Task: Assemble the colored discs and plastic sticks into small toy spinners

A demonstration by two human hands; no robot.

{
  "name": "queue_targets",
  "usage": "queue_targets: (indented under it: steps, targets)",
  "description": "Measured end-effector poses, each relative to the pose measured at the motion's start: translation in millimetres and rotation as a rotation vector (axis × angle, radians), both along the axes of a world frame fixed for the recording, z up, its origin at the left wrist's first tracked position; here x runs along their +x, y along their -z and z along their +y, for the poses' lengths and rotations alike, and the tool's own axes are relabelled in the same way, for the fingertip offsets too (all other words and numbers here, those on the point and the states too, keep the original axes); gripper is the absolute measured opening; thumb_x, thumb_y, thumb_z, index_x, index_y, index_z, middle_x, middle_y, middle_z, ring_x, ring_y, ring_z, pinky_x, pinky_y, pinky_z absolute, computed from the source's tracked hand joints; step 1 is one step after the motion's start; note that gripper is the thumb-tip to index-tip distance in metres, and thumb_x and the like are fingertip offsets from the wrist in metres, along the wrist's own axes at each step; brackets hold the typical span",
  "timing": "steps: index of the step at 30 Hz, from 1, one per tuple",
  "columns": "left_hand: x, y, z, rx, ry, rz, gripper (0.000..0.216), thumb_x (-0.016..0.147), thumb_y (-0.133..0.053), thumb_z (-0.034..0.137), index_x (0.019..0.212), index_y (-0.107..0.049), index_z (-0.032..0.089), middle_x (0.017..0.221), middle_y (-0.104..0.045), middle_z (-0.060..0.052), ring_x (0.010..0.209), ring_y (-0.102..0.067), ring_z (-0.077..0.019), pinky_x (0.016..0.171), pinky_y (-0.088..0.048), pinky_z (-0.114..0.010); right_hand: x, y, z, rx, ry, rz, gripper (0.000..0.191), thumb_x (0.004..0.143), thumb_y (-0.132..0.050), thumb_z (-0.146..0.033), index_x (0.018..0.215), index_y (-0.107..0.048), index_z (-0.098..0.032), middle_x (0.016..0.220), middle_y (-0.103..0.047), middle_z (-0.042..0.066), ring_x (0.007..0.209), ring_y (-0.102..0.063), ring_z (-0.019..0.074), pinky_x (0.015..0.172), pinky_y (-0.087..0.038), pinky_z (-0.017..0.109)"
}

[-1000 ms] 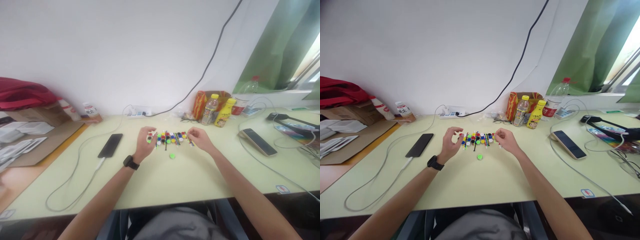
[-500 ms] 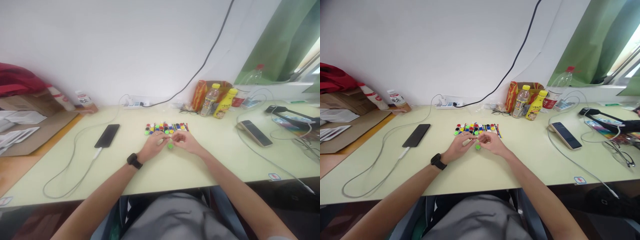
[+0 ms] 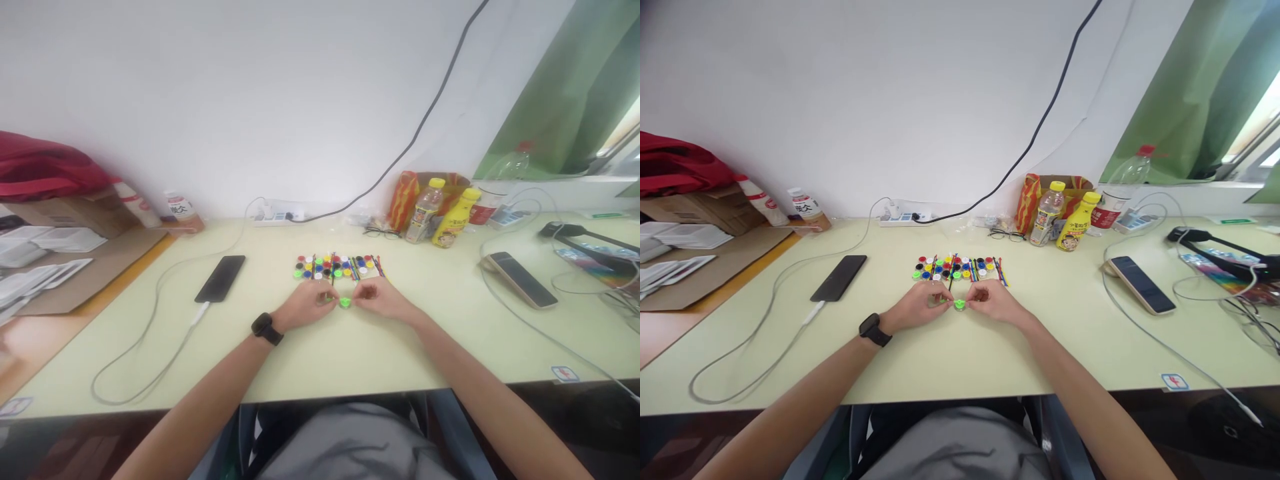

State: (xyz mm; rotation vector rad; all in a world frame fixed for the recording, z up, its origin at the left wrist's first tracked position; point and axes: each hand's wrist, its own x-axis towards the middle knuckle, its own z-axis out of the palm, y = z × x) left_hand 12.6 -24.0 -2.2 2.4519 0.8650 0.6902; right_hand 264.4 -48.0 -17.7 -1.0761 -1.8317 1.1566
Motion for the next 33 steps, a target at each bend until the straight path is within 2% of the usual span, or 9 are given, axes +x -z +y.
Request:
queue_targets:
  steps: [5,9,11,15,21,28,33]
  targets:
    - [0.9,0.1,-1.4,0.003,0.013,0.017,0.010,0.094,-0.062,0.026,0.093,-0.071,0.022,0.091,-0.069,-0.003,0.082,-0.063,-0.0183,0.076,-0.049,-0.032,-0.1,4.6,2.7,0.025,-0.044,-0.021,0.020,0.084,-0.075,-0.037,0.079,-0.073,-0.017,0.076,-0.072,0.003,0.069,-0.064,0.0165,0.067,-0.051,0.029]
    - [2.9,0.7,-5.5,0.050,0.067,0.006,0.022,0.095,-0.060,0.024,0.114,-0.070,0.026,0.107,-0.072,-0.005,0.097,-0.066,-0.0211,0.087,-0.051,-0.034,0.5,4.6,3.2,0.054,-0.039,-0.053,0.018,0.086,-0.072,-0.035,0.082,-0.073,-0.017,0.075,-0.070,0.003,0.068,-0.060,0.0155,0.065,-0.049,0.028]
    - [3.5,1.7,-7.1,0.093,0.105,0.025,0.024,0.095,-0.060,0.025,0.118,-0.070,0.027,0.112,-0.072,-0.004,0.105,-0.065,-0.0227,0.092,-0.050,-0.036,0.8,4.7,2.9,0.056,-0.045,-0.062,0.019,0.087,-0.071,-0.035,0.083,-0.073,-0.017,0.076,-0.070,0.003,0.068,-0.060,0.0154,0.065,-0.049,0.028]
    - [6.1,4.6,-10.1,0.214,0.117,0.118,0.017,0.094,-0.062,0.028,0.108,-0.071,0.025,0.108,-0.073,-0.005,0.101,-0.065,-0.0244,0.091,-0.048,-0.039,1.2,4.9,1.4,0.075,-0.049,-0.096,0.017,0.086,-0.071,-0.033,0.083,-0.073,-0.017,0.078,-0.071,0.004,0.068,-0.059,0.0152,0.064,-0.047,0.027]
    - [13.4,7.5,-14.4,0.371,0.062,0.206,0.014,0.093,-0.062,0.031,0.102,-0.069,0.024,0.103,-0.073,-0.007,0.094,-0.064,-0.0257,0.084,-0.046,-0.041,0.4,6.1,-0.6,0.133,-0.025,-0.140,0.014,0.088,-0.067,-0.029,0.084,-0.073,-0.018,0.079,-0.071,0.003,0.067,-0.057,0.0148,0.062,-0.045,0.027]
    - [11.3,9.6,-16.6,0.386,0.068,0.199,0.016,0.094,-0.061,0.031,0.105,-0.071,0.025,0.105,-0.074,-0.007,0.094,-0.065,-0.0257,0.080,-0.046,-0.042,0.1,6.4,-2.9,0.189,0.012,-0.194,0.016,0.090,-0.065,-0.031,0.083,-0.072,-0.018,0.079,-0.070,0.003,0.067,-0.057,0.0148,0.062,-0.045,0.027]
    - [9.1,9.5,-18.9,0.356,0.047,0.073,0.029,0.092,-0.066,0.037,0.119,-0.069,0.027,0.118,-0.071,-0.008,0.110,-0.064,-0.0287,0.094,-0.048,-0.045,0.3,10.6,-8.0,0.163,0.123,-0.139,0.033,0.092,-0.064,-0.047,0.105,-0.072,-0.018,0.087,-0.070,0.005,0.070,-0.059,0.0165,0.064,-0.048,0.029]
